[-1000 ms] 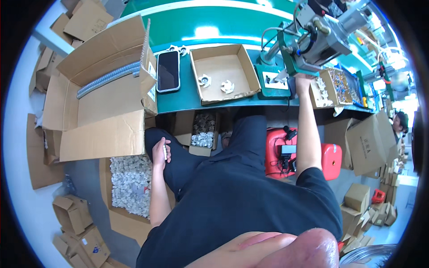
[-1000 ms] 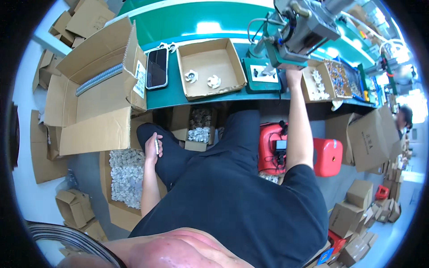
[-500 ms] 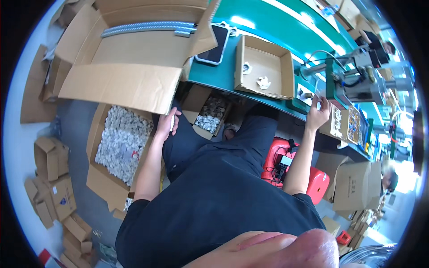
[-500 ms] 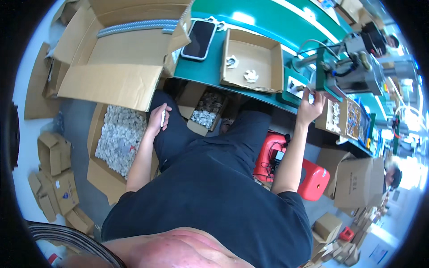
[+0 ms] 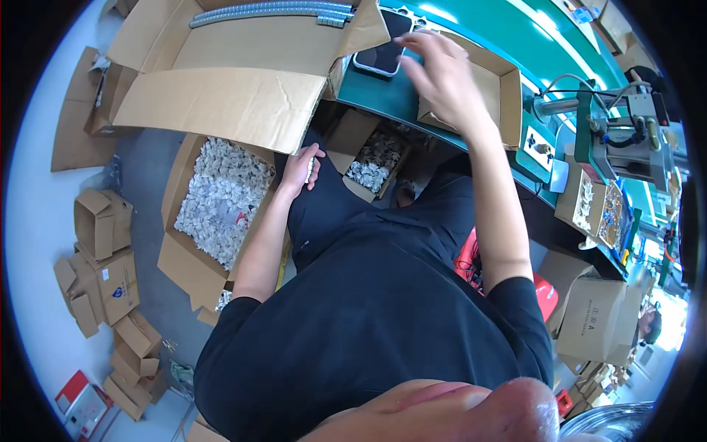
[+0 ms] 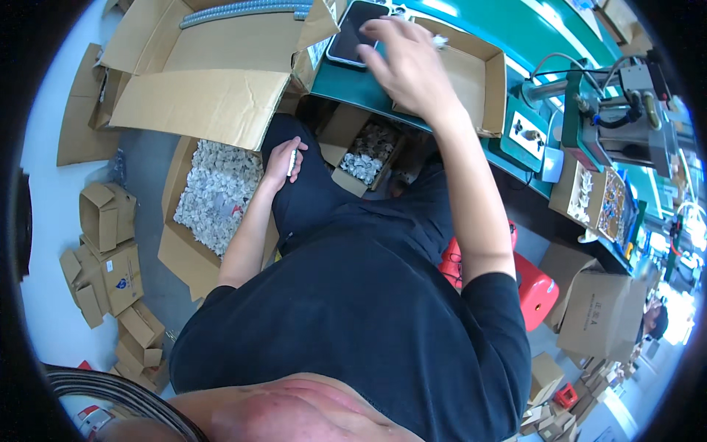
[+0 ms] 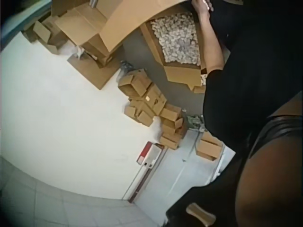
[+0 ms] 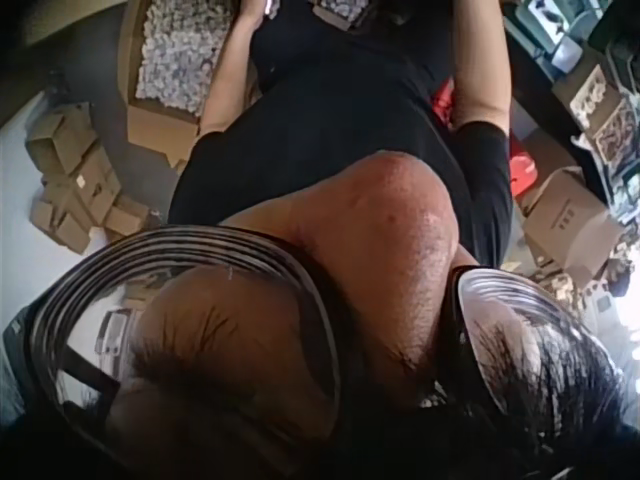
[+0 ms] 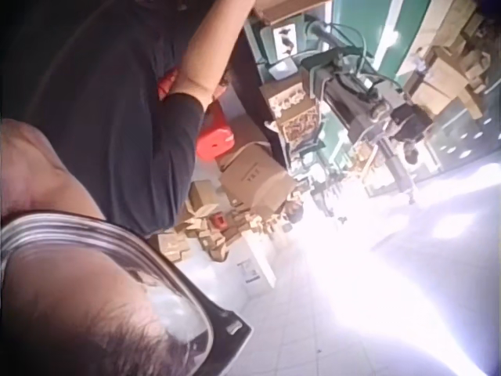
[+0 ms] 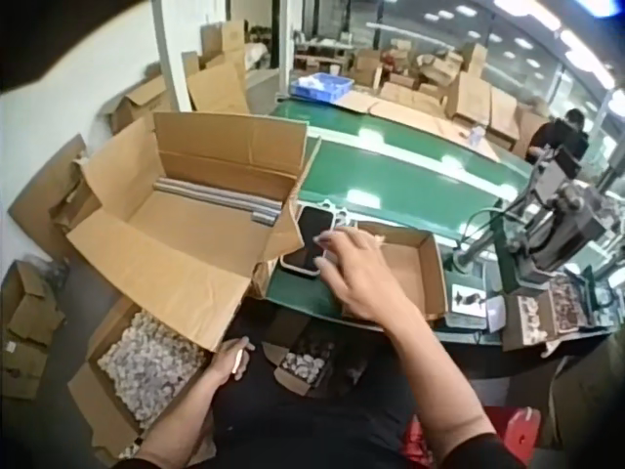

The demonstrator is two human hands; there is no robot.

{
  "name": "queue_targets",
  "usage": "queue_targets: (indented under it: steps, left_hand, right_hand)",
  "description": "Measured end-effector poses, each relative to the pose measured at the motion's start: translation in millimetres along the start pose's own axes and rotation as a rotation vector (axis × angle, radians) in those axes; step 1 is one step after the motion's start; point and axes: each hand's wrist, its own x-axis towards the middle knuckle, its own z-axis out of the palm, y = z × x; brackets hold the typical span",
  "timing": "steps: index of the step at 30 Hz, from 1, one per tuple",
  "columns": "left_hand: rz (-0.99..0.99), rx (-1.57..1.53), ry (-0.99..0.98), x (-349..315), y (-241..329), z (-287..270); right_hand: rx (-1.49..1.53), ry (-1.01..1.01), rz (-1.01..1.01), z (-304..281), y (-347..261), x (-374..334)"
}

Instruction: Assembling small plastic and metal components manually and using a small manual press tool at a workstation.

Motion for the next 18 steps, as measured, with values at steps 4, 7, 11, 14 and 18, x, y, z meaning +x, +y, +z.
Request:
queue_targets:
  steps: [4, 7, 11, 14, 18]
  left_hand:
    - [0.009, 0.007, 0.015, -1.3, 2.9, 5.5]
    - [0.011, -0.016, 0.055, -5.0, -2.8, 2.5]
    - [0.013, -0.011, 0.059, -5.8, -3.0, -5.7]
    - [-0.012, -0.012, 0.036, -3.8, -1.1, -7.5]
    - [-0.058, 0.040, -0.059, 1.0, 4.0, -2.5]
  right_hand:
    - [-0.138, -0.217, 0.062, 27.8, 7.1, 20.7]
    - [-0.016, -0.230, 0.122, 16.6, -1.2, 20.4]
    - [0.202, 0.103, 0.095, -19.1, -0.1, -26.5]
    - [0.290, 0.141, 0.290, -40.1, 4.8, -82.5]
    - [0.264, 0.283, 0.306, -51.6, -2.9, -145.6]
